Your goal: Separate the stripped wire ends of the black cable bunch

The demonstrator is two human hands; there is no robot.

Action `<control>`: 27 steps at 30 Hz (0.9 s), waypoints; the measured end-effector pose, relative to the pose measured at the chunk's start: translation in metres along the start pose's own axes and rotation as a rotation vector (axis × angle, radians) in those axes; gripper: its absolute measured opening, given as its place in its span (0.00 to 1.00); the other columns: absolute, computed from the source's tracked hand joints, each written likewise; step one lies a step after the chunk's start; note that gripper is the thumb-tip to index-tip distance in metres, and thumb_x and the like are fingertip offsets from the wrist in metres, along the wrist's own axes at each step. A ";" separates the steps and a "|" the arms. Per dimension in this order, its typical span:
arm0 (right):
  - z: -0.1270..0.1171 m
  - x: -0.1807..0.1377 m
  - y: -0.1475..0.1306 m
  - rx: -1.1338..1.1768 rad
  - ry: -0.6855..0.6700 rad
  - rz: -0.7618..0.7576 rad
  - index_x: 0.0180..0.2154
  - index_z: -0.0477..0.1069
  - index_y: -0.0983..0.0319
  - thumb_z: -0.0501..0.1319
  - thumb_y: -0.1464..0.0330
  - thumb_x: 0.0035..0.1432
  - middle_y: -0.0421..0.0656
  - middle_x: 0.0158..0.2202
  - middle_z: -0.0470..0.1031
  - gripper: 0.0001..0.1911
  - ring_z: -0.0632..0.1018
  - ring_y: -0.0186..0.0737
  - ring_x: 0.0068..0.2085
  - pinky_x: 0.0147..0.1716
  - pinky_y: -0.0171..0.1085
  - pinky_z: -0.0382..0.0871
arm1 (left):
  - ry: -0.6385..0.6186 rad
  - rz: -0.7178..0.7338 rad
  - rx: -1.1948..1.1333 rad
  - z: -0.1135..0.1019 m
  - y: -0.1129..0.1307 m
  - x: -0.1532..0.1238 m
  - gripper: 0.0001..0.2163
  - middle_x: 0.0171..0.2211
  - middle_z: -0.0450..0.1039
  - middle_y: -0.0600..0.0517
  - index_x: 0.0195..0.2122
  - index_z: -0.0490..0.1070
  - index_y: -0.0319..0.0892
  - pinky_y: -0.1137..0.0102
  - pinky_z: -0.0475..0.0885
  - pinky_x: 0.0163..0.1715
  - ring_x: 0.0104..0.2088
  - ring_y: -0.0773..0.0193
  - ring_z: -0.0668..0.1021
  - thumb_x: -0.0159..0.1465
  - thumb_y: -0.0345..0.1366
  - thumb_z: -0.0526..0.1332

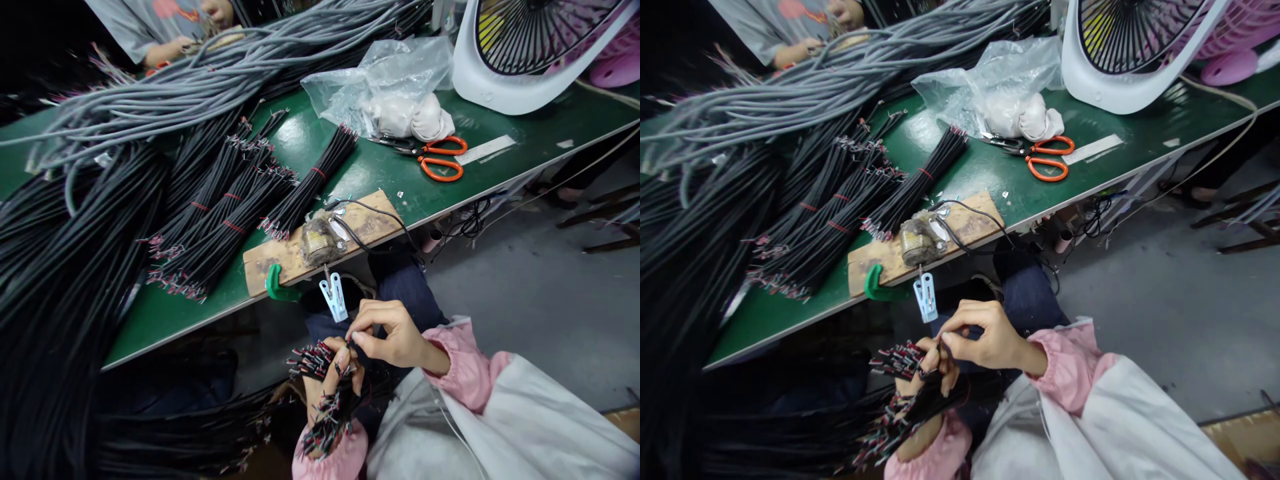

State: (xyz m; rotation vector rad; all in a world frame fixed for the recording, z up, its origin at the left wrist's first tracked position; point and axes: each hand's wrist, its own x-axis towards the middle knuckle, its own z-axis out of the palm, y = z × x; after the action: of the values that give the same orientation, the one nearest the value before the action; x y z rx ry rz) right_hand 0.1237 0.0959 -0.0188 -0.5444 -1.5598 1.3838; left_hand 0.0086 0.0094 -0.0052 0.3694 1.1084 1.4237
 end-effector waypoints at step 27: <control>0.014 -0.007 0.006 0.297 0.073 0.229 0.27 0.73 0.66 0.65 0.61 0.55 0.41 0.25 0.70 0.13 0.70 0.33 0.26 0.25 0.32 0.64 | -0.078 0.041 0.055 0.003 0.000 0.002 0.12 0.15 0.67 0.60 0.24 0.67 0.40 0.80 0.64 0.13 0.11 0.75 0.70 0.60 0.40 0.65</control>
State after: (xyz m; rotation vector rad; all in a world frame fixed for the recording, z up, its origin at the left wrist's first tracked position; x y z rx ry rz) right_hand 0.1139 0.0844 -0.0256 -0.5956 -1.2333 1.7138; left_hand 0.0099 0.0123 -0.0043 0.4853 1.0838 1.4051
